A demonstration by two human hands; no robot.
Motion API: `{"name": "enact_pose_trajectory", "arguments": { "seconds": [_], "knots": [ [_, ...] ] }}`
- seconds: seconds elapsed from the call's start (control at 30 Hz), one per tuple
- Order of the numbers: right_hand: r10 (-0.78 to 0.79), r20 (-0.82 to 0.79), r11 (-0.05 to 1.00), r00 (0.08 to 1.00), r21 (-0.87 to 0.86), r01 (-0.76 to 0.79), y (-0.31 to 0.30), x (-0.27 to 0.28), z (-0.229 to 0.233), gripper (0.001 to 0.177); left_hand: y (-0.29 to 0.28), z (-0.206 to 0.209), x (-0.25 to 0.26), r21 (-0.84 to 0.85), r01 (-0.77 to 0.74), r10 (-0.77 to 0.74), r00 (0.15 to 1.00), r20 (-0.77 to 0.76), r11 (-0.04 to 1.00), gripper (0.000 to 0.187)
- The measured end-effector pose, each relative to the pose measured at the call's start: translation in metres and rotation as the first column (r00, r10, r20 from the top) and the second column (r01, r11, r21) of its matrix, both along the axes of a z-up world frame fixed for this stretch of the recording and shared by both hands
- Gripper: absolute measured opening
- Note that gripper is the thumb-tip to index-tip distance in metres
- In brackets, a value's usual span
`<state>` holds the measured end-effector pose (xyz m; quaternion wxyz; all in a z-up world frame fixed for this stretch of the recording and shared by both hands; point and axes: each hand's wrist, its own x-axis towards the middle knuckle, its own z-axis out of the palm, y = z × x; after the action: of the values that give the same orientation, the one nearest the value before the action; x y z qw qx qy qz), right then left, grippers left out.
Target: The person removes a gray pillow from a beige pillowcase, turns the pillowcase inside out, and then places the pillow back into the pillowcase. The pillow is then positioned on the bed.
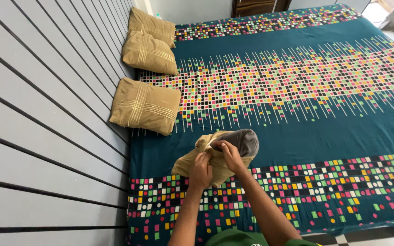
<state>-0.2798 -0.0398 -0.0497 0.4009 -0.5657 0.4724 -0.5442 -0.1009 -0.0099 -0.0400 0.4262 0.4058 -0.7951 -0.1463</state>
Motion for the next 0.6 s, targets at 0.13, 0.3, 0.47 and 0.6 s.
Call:
{"name": "enact_pose_trajectory", "arguments": {
  "seconds": [0.13,0.3,0.47,0.6],
  "knots": [
    [0.019,-0.106,0.997,0.994,-0.078,-0.028,0.008,-0.012,0.005,0.037,0.002,-0.001,-0.002,0.06,0.015,-0.015,1.0,0.001,0.998,0.033],
    [0.043,-0.244,0.991,0.969,-0.114,-0.073,0.008,-0.02,0.022,0.034,-0.004,0.01,-0.003,-0.017,0.032,-0.032,0.999,-0.014,0.999,0.03],
    [0.051,-0.296,0.988,0.954,-0.126,-0.092,0.006,-0.033,0.018,0.032,0.002,0.011,-0.01,-0.033,-0.013,0.013,1.0,-0.007,0.999,0.025],
    [0.051,-0.273,0.991,0.961,-0.105,-0.082,0.002,-0.053,0.003,0.032,0.002,0.005,-0.018,-0.048,-0.057,0.057,0.998,-0.003,0.997,0.022]
  ]
}}
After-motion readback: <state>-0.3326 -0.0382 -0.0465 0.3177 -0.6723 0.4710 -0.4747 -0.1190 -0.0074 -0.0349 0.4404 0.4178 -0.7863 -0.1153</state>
